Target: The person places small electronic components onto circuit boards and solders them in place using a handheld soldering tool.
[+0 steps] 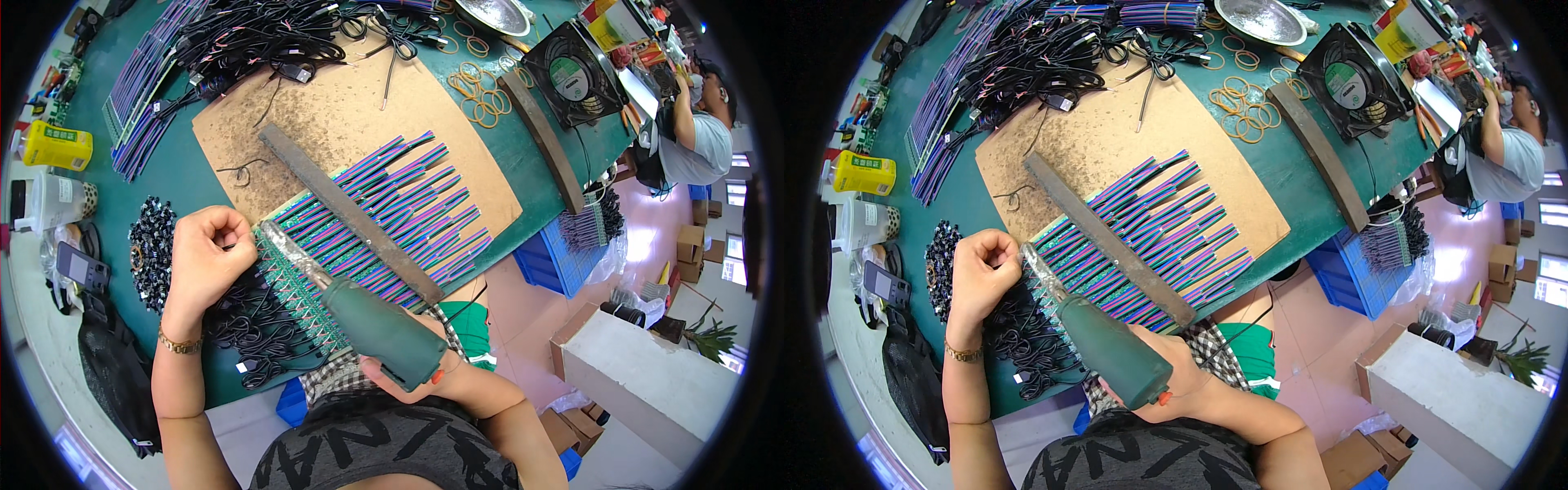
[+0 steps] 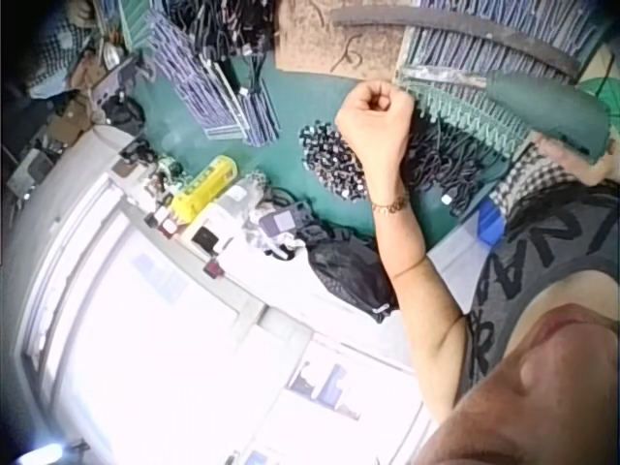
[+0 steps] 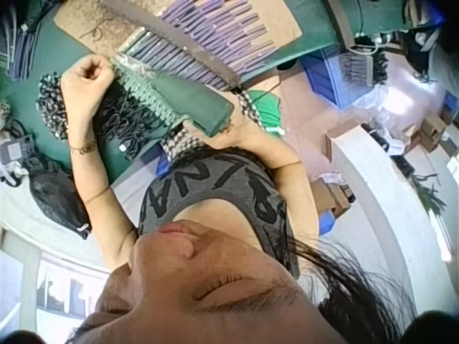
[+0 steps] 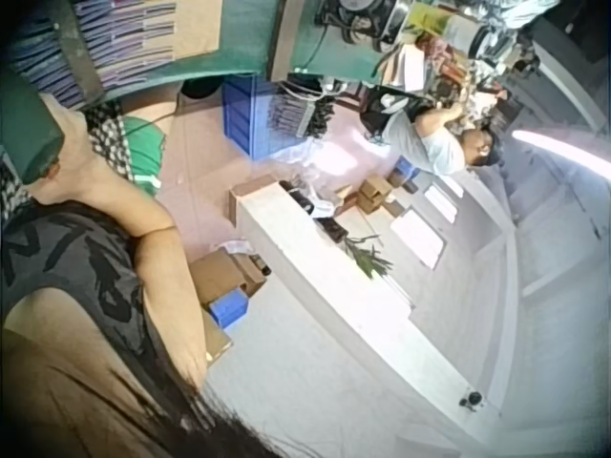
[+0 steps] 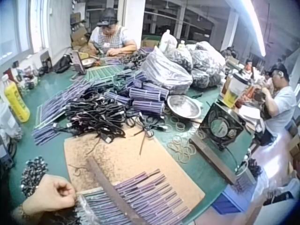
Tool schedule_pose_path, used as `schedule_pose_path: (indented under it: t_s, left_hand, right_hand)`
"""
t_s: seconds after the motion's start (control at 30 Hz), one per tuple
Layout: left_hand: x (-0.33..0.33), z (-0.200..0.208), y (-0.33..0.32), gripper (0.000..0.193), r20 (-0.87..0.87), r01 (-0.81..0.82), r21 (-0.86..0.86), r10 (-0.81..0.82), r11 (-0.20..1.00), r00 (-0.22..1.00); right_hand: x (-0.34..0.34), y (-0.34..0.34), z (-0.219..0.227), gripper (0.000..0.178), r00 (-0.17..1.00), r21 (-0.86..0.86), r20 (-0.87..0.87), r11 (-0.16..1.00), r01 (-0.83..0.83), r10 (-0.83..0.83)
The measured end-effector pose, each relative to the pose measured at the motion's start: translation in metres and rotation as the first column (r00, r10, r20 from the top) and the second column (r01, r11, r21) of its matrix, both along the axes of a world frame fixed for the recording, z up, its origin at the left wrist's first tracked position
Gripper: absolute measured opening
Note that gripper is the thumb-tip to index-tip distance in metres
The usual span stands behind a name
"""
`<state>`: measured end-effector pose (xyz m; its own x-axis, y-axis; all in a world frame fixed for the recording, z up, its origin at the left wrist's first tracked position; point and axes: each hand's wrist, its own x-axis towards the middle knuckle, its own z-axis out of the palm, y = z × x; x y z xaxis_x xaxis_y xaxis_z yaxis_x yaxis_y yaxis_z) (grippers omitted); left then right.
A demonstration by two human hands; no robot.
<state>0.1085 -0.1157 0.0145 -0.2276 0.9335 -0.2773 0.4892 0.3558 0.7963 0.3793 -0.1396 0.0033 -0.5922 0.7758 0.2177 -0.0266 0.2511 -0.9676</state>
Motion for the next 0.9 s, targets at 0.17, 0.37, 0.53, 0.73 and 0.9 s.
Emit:
schedule_pose_path:
  t_s: [0.17,0.37,0.53,0.73,0.9]
  left_hand:
    - [-0.001,0.000,0.000,0.007,0.000,0.015,-0.012,-0.015,1.000,1.000]
    - [-0.001,-0.002,-0.002,0.008,-0.052,0.033,0.032,-0.031,0.999,0.998]
    - [0.001,-0.001,-0.002,0.007,-0.069,0.034,0.035,-0.031,0.999,0.997]
    - [0.001,-0.002,-0.002,0.009,-0.100,0.020,0.067,-0.013,0.998,0.995]
    - [-0.005,-0.005,-0.004,0.006,-0.138,0.078,0.115,-0.062,0.990,0.988]
  right_hand:
    - [0.006,-0.012,-0.005,0.031,0.999,-0.188,0.036,0.981,0.035,-0.029]
    - [0.013,-0.009,-0.003,0.036,0.999,-0.198,0.031,0.979,0.039,-0.034]
    - [0.023,-0.013,-0.001,0.035,0.992,-0.302,0.120,0.950,0.074,-0.039]
    - [0.037,-0.020,-0.007,0.041,0.996,-0.318,0.090,0.947,0.050,-0.022]
    - [0.045,-0.024,-0.006,0.043,0.998,-0.273,0.042,0.960,0.054,-0.044]
